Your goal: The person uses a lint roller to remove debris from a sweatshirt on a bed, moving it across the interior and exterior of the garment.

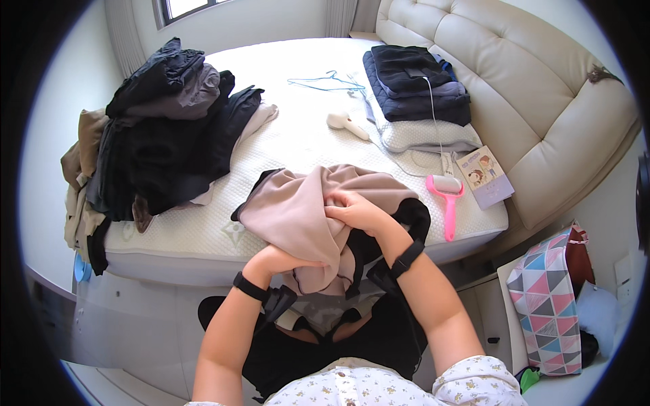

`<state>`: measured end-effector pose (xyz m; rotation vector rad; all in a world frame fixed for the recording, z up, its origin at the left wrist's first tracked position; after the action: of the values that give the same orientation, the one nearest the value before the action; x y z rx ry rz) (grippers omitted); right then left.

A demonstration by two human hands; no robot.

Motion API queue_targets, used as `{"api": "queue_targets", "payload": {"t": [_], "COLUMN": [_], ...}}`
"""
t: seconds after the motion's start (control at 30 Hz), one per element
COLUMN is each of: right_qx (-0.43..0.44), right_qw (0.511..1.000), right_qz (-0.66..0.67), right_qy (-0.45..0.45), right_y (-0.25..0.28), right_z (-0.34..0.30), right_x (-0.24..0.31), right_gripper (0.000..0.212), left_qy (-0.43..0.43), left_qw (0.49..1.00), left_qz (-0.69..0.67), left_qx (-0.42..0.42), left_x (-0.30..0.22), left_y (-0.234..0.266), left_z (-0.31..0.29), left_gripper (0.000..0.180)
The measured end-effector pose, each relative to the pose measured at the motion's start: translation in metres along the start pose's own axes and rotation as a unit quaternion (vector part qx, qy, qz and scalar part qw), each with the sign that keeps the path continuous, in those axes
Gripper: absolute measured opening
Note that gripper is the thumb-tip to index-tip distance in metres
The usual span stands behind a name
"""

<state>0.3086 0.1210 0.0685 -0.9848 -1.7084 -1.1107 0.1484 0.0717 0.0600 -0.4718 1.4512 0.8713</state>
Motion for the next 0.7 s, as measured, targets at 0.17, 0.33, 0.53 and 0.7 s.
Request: {"api": "queue_targets", "payload": {"t": [0.17,0.33,0.53,0.7], "right_qx": [-0.199,-0.51,-0.445,-0.22], "right_qw": [0.977,0.826,0.825,0.913], "right_qz": [-0.06,0.096,-0.142,-0.338], "right_qy": [0.054,0.221,0.317,0.058], "right_y": [0.058,0.224,0.181,0.058], "right_z": [0.036,0.008,-0.018,-0.022], "right_x": [-0.005,0.006,0.055,0.031], "right_gripper": [0.017,0.01,0.062,0.034], "left_qy": [0.01,-0.098,-0.149,-0.06], "left_qw": [0.987,0.881,0.927,0.954], "left_qz": [-0.099,-0.286,-0.09,0.041], "left_qx": [-0.124,-0.365,-0.333,-0.292], "left_x": [-0.011,-0.019,-0.065,0.0], "left_y": [0.032,0.125,0.139,0.107], "left_z": [-0.015,-0.037,-0.024,-0.042], "left_gripper": [0.069,0.049,0.052,0.048]}}
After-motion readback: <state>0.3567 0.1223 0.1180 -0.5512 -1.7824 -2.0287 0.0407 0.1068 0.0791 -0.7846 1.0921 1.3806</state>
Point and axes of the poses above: each hand's wrist, its own z-axis towards the middle knuckle, its own y-axis out of the back of the hand, x = y × z, the point moved 7 cm from there along z, towards the middle knuckle, and after that the axes turned 9 degrees about -y, right-handed, at the moved point
